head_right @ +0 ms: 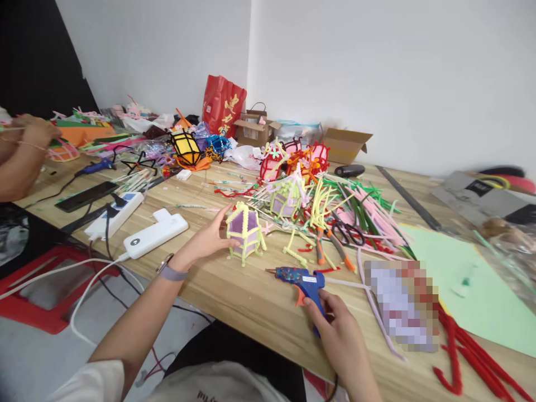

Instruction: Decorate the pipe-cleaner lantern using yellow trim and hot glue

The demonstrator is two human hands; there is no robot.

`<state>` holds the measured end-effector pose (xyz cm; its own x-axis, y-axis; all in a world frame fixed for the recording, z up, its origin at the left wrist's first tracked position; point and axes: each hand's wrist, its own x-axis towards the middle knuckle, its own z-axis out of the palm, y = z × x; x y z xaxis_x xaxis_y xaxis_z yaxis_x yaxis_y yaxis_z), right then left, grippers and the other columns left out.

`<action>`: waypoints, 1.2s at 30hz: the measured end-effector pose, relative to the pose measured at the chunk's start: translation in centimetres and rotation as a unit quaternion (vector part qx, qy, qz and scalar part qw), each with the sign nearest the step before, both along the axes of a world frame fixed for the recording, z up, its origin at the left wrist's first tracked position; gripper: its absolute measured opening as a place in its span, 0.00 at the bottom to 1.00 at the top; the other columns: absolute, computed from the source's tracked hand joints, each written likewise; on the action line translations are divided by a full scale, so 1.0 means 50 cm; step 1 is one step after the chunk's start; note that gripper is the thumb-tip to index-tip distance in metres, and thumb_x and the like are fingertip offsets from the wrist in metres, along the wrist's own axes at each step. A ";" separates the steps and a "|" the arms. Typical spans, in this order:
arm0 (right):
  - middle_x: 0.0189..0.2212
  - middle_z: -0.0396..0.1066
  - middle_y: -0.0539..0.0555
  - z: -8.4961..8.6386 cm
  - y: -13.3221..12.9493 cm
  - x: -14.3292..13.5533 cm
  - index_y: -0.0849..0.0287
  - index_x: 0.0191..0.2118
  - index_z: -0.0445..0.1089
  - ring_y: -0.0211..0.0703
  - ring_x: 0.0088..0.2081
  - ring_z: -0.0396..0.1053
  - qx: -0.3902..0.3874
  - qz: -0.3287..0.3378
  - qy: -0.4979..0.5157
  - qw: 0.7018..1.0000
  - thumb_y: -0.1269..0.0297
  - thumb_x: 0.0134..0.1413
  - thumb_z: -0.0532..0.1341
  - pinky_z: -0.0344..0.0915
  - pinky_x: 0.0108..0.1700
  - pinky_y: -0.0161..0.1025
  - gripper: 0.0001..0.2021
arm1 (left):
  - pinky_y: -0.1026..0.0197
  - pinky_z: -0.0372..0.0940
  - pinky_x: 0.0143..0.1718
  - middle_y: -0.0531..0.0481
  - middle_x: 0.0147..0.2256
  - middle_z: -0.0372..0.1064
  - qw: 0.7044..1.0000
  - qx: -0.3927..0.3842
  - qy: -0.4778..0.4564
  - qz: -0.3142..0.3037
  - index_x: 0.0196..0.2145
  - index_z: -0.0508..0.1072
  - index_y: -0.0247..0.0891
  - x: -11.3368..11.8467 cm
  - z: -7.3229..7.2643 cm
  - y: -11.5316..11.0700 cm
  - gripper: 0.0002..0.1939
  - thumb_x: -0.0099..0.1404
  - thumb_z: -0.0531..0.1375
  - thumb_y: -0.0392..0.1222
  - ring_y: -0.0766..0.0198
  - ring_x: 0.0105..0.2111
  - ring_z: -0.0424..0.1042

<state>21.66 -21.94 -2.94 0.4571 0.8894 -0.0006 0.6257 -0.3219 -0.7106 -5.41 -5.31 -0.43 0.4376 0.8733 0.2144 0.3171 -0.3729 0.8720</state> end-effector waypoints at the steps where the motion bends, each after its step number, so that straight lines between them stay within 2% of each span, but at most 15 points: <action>1: 0.31 0.75 0.58 0.002 -0.003 -0.002 0.59 0.35 0.70 0.50 0.32 0.70 0.012 -0.008 0.020 1.000 0.44 0.40 0.59 0.65 0.36 0.43 0.23 | 0.51 0.57 0.56 0.36 0.61 0.56 1.000 -0.003 0.003 0.002 0.66 0.41 0.41 0.001 -0.002 -0.001 0.54 0.50 0.68 0.47 0.50 0.56 0.63; 4: 0.25 0.72 0.53 0.009 -0.008 -0.013 0.58 0.33 0.69 0.46 0.29 0.69 0.048 -0.025 0.114 0.992 0.44 0.39 0.62 0.64 0.31 0.40 0.22 | 0.49 0.56 0.57 0.35 0.61 0.55 1.000 0.012 0.016 0.021 0.66 0.42 0.40 0.006 -0.005 -0.009 0.54 0.50 0.68 0.49 0.48 0.58 0.60; 7: 0.21 0.69 0.50 0.019 -0.010 -0.027 0.58 0.33 0.67 0.42 0.24 0.67 0.091 -0.040 0.236 0.967 0.47 0.38 0.66 0.61 0.24 0.36 0.21 | 0.48 0.52 0.60 0.36 0.63 0.51 0.998 0.042 0.038 0.040 0.66 0.43 0.40 0.009 0.002 -0.025 0.53 0.50 0.67 0.50 0.48 0.61 0.55; 10: 0.26 0.72 0.52 0.036 -0.005 -0.037 0.59 0.34 0.67 0.35 0.18 0.61 0.157 -0.007 0.321 0.934 0.52 0.42 0.66 0.56 0.20 0.34 0.17 | 0.48 0.52 0.60 0.36 0.64 0.48 0.996 0.045 0.071 0.040 0.65 0.46 0.40 0.003 0.021 -0.041 0.52 0.49 0.67 0.53 0.47 0.62 0.53; 12: 0.32 0.74 0.55 0.051 0.004 -0.040 0.59 0.34 0.68 0.31 0.16 0.58 0.187 0.035 0.345 0.919 0.56 0.44 0.65 0.54 0.18 0.34 0.14 | 0.48 0.53 0.59 0.37 0.62 0.54 0.992 0.067 0.076 0.071 0.63 0.52 0.39 -0.003 0.038 -0.047 0.47 0.51 0.66 0.55 0.47 0.61 0.55; 13: 0.34 0.74 0.56 0.060 0.010 -0.042 0.59 0.34 0.69 0.30 0.16 0.57 0.194 0.052 0.349 0.915 0.57 0.45 0.65 0.53 0.17 0.33 0.12 | 0.48 0.54 0.58 0.39 0.59 0.59 0.989 0.091 0.066 0.098 0.60 0.57 0.40 -0.005 0.048 -0.047 0.41 0.53 0.64 0.55 0.49 0.59 0.58; 16: 0.35 0.74 0.57 0.088 0.035 -0.055 0.59 0.33 0.70 0.29 0.15 0.57 0.193 0.091 0.349 0.913 0.59 0.46 0.65 0.51 0.16 0.33 0.10 | 0.54 0.59 0.53 0.46 0.47 0.71 0.974 0.171 0.034 0.143 0.46 0.70 0.40 0.003 0.076 -0.040 0.18 0.60 0.61 0.49 0.56 0.50 0.68; 18: 0.33 0.73 0.56 0.109 0.055 -0.072 0.60 0.32 0.70 0.29 0.15 0.56 0.187 0.116 0.343 0.913 0.58 0.46 0.65 0.51 0.15 0.32 0.11 | 0.56 0.61 0.50 0.49 0.41 0.74 0.966 0.208 0.044 0.146 0.39 0.73 0.39 0.016 0.089 -0.030 0.11 0.59 0.62 0.45 0.58 0.45 0.70; 21: 0.30 0.72 0.54 0.140 0.081 -0.108 0.60 0.31 0.69 0.29 0.14 0.56 0.177 0.141 0.328 0.917 0.56 0.45 0.66 0.51 0.14 0.31 0.13 | 0.55 0.61 0.47 0.50 0.37 0.74 0.961 0.225 0.071 0.143 0.40 0.72 0.39 0.034 0.096 -0.015 0.12 0.57 0.63 0.42 0.57 0.43 0.69; 26: 0.28 0.71 0.52 0.173 0.099 -0.157 0.60 0.30 0.68 0.28 0.14 0.56 0.199 0.108 0.279 0.933 0.56 0.46 0.66 0.53 0.14 0.30 0.13 | 0.56 0.61 0.47 0.51 0.36 0.73 0.972 0.198 0.058 0.114 0.42 0.72 0.39 0.039 0.089 0.001 0.14 0.57 0.62 0.37 0.59 0.41 0.70; 29: 0.23 0.70 0.50 0.170 0.099 -0.167 0.59 0.31 0.68 0.29 0.14 0.56 0.184 0.105 0.238 0.948 0.54 0.46 0.64 0.54 0.15 0.31 0.13 | 0.59 0.63 0.46 0.51 0.36 0.73 0.977 0.187 0.025 0.099 0.42 0.72 0.39 0.035 0.085 0.003 0.13 0.57 0.60 0.36 0.62 0.40 0.71; 32: 0.18 0.67 0.48 0.156 0.099 -0.170 0.59 0.38 0.68 0.34 0.14 0.58 0.146 0.089 0.168 0.971 0.50 0.47 0.63 0.57 0.16 0.33 0.18 | 0.62 0.65 0.44 0.51 0.37 0.74 0.982 0.165 -0.002 0.089 0.42 0.73 0.39 0.034 0.082 0.001 0.13 0.58 0.58 0.36 0.64 0.38 0.72; 36: 0.29 0.73 0.54 0.137 0.098 -0.176 0.58 0.46 0.66 0.36 0.16 0.62 0.161 0.070 0.102 0.979 0.48 0.48 0.62 0.59 0.18 0.35 0.23 | 0.63 0.66 0.42 0.51 0.39 0.75 0.988 0.134 -0.012 0.078 0.43 0.73 0.39 0.034 0.080 -0.002 0.14 0.58 0.57 0.35 0.64 0.37 0.72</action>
